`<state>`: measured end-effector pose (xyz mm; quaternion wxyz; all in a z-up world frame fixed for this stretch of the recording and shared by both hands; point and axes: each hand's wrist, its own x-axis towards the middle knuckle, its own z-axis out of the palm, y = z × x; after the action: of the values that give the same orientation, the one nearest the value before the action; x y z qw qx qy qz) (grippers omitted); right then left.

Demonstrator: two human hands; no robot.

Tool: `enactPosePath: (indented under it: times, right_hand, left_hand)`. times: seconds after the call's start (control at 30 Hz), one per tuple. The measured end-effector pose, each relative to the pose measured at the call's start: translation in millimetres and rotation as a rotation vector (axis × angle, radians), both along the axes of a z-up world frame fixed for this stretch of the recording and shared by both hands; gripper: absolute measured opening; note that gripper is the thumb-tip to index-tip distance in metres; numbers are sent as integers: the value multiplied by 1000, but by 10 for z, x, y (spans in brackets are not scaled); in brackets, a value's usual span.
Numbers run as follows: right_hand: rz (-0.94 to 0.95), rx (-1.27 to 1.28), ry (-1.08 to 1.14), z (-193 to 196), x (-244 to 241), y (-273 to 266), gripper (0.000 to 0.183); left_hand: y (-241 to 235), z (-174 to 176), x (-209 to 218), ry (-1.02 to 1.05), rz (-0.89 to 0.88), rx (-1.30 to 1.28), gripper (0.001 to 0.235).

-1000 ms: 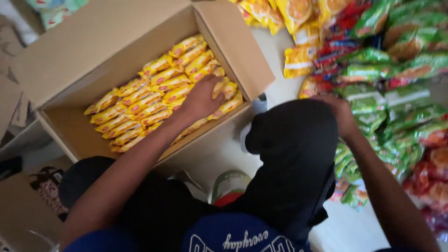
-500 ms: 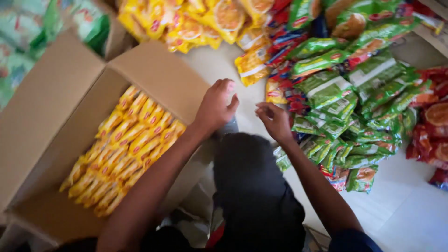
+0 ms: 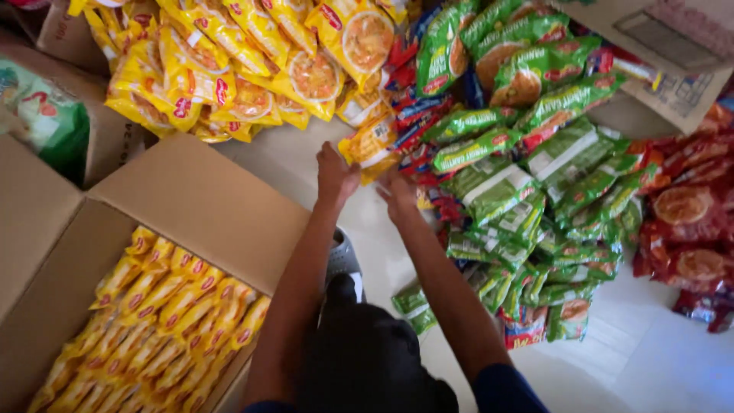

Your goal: The person organizes and packs yellow packets of instant noodles into a cardboard box by hand while sitting on the floor among various food supplies.

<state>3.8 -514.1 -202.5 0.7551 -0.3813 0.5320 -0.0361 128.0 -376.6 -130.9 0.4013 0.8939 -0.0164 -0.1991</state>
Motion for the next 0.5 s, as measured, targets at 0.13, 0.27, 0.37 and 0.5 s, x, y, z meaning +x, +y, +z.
enactPosePath:
  times: [0.13,0.27,0.37,0.5]
  right_hand:
    - [-5,160,14,316,175,67,28]
    - [147,358,-145,410,-9,79,36]
    - [311,384,-145,1054,161,24,39]
    - [431,428,-114,1100,-2,-75,45]
  left_hand:
    - [-126,-229,-27,-43,-19,-195,90]
    - [-117,-368,-157,-41,114,-342,114]
    - [-73,-134,-73,137,294,-226,115]
    - [-61,44,-68,98,40,-323,44]
